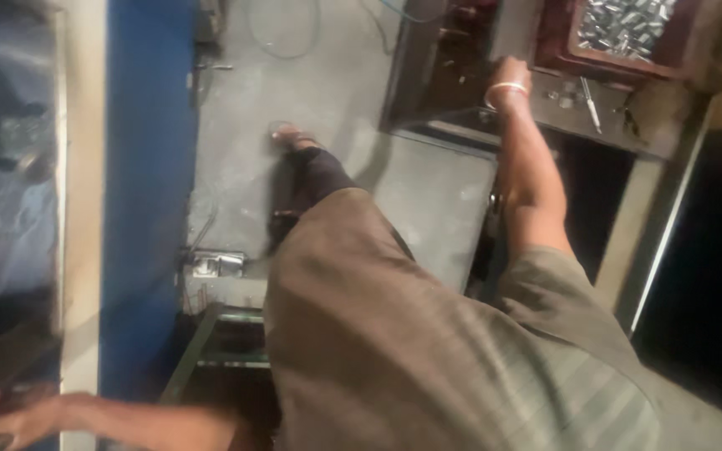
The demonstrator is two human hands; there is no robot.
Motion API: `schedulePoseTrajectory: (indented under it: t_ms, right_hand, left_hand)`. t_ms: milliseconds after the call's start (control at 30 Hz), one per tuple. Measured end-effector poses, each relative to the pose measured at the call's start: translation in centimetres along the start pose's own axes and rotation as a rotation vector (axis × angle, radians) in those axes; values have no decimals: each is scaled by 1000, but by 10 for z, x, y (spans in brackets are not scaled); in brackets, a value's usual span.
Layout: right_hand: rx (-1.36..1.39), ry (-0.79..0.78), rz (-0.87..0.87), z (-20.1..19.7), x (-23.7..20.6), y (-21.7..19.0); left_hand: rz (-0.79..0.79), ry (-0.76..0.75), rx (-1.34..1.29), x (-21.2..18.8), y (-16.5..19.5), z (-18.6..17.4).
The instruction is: The person opens a lathe machine door and works at the chuck, then walks to a control panel and back. They take small cylindrical metal parts from a bin and handle and check them with a measuring tool, turning the parts in their hands.
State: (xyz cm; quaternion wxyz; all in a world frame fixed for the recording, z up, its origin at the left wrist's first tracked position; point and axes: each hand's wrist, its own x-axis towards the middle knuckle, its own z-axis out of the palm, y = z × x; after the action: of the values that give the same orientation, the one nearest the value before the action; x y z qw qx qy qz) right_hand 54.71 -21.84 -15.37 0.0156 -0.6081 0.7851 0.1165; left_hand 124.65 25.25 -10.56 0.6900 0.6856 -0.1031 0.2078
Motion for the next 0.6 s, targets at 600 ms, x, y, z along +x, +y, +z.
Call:
schedulePoseTrajectory:
  t_ms: [600]
  right_hand:
    - [464,138,-644,41,-113,-203]
  left_hand:
    - [-330,136,-30,8,-67,-29]
